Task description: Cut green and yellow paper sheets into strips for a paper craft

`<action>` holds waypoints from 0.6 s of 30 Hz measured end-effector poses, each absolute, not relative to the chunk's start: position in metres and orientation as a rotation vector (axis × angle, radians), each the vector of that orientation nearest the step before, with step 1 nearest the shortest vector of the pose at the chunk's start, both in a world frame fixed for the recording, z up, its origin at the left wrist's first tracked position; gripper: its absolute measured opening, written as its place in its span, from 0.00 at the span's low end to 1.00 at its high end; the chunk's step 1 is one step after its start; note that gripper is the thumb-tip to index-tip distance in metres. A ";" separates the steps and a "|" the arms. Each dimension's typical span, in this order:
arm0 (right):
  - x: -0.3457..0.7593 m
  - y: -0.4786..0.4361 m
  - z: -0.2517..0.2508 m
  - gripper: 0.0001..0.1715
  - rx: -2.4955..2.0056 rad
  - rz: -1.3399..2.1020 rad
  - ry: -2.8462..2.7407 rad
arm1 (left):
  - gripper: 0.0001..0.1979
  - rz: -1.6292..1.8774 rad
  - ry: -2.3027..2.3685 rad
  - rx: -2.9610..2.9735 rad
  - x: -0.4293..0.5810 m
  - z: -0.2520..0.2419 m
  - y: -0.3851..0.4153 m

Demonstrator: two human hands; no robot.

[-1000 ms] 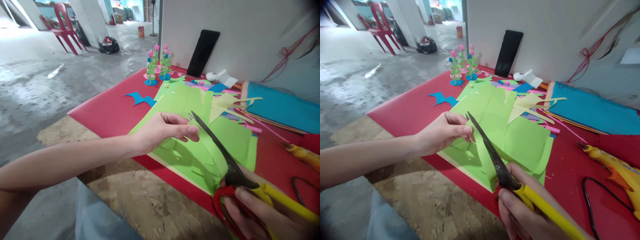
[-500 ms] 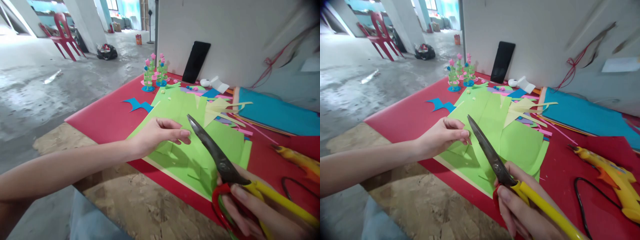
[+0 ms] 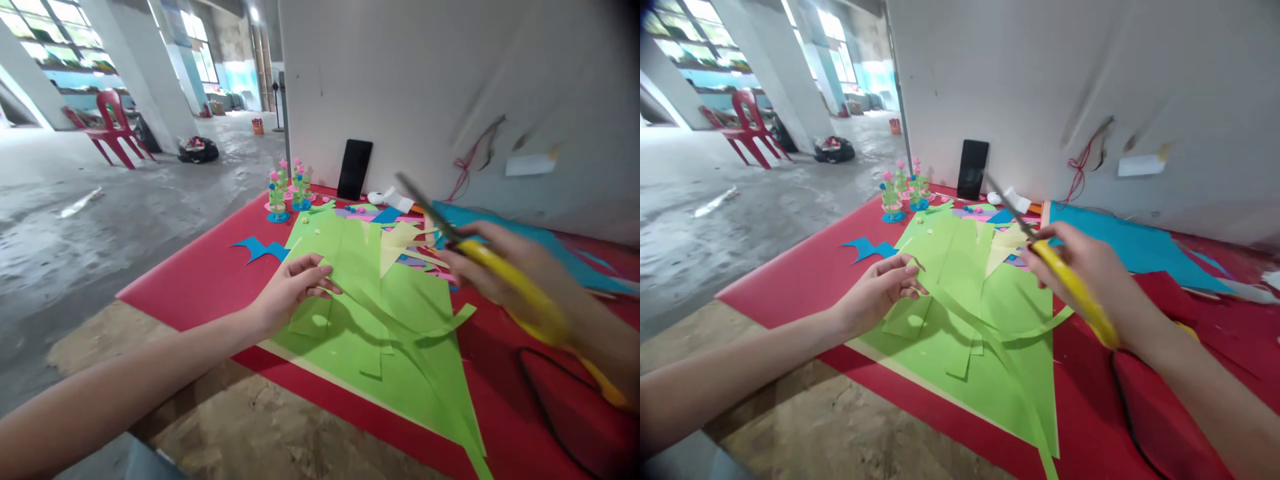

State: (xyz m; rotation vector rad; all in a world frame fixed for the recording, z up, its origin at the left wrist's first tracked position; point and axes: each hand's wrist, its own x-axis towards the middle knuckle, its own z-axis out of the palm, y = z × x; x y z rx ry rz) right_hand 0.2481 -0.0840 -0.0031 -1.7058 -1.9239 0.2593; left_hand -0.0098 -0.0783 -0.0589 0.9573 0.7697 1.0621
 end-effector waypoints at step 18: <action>0.181 -0.040 -0.010 0.19 -1.491 0.719 -2.370 | 0.08 1.109 0.872 1.006 -0.010 -0.063 -0.074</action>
